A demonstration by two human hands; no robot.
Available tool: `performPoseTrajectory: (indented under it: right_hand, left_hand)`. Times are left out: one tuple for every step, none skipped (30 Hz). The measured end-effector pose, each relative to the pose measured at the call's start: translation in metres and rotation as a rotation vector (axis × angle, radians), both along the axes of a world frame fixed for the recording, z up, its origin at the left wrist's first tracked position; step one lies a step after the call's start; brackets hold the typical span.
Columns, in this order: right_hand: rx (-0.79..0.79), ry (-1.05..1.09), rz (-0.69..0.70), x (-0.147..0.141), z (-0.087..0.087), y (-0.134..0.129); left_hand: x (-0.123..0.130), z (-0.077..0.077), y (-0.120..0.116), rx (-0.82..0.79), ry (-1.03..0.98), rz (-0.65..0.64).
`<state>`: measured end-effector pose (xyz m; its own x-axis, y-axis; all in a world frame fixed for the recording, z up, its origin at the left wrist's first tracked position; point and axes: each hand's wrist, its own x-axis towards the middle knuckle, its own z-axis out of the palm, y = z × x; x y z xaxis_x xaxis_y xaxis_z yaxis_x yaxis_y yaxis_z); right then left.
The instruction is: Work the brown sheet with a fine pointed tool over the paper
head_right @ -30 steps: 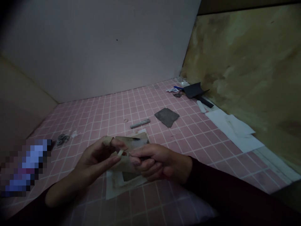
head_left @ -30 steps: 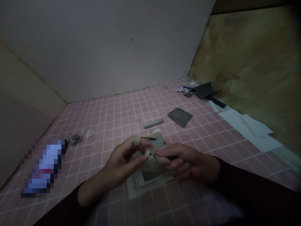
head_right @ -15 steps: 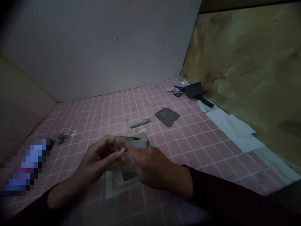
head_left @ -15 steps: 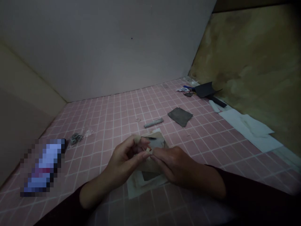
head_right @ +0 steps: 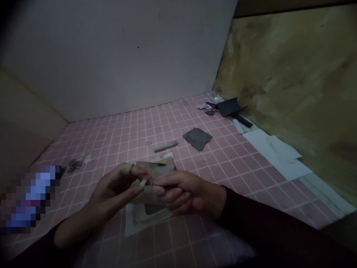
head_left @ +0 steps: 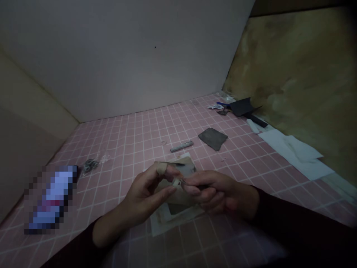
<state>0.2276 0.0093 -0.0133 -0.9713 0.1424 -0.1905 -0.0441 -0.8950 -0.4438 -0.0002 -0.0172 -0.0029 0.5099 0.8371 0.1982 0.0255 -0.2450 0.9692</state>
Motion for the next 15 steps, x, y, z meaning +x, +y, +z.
performPoseTrajectory:
  right_hand:
    - [-0.005,0.015,0.005,0.0,0.0,0.0]
    - [0.007,0.012,-0.003,0.0,0.0,-0.001]
    - [0.032,-0.006,-0.016,0.0,0.001,-0.003]
    - [0.069,-0.03,-0.03,-0.001,0.003,-0.005]
    - [0.12,-0.064,-0.047,-0.001,0.004,-0.008]
    - [0.185,-0.108,-0.074,-0.002,0.005,-0.01]
    - [0.281,-0.153,-0.105,-0.004,0.006,-0.013]
    - [0.423,-0.202,-0.148,-0.005,0.006,-0.015]
    - [0.614,-0.259,-0.215,-0.007,0.006,-0.018]
    - [0.843,-0.327,-0.303,-0.009,0.005,-0.02]
    - [1.086,-0.392,-0.395,-0.011,0.003,-0.023]
    - [1.313,-0.443,-0.478,-0.012,0.001,-0.025]
    - [1.495,-0.482,-0.545,-0.014,-0.001,-0.026]
    - [1.614,-0.509,-0.588,-0.015,-0.002,-0.028]
    - [1.671,-0.518,-0.606,-0.015,-0.003,-0.029]
  left_hand:
    - [0.0,0.001,0.0,0.006,0.01,-0.003]
    - [0.0,0.001,0.0,0.011,0.022,-0.002]
    - [0.001,0.001,0.0,0.015,0.029,0.005]
    - [0.001,0.002,0.0,0.017,0.033,0.017]
    - [0.001,0.002,0.0,0.016,0.031,0.032]
    - [0.001,0.001,0.0,0.013,0.023,0.045]
    - [0.002,0.001,0.0,0.01,0.01,0.051]
    - [0.003,0.001,0.0,0.005,-0.007,0.052]
    - [0.003,0.001,0.0,-0.009,-0.017,0.051]
    - [0.004,0.001,0.0,-0.029,-0.024,0.057]
    - [0.006,0.001,0.0,-0.056,-0.028,0.071]
    - [0.007,0.001,0.0,-0.087,-0.027,0.091]
    - [0.009,0.001,0.0,-0.116,-0.028,0.114]
    - [0.01,0.001,0.001,-0.139,-0.029,0.135]
    - [0.011,0.001,0.001,-0.153,-0.031,0.149]
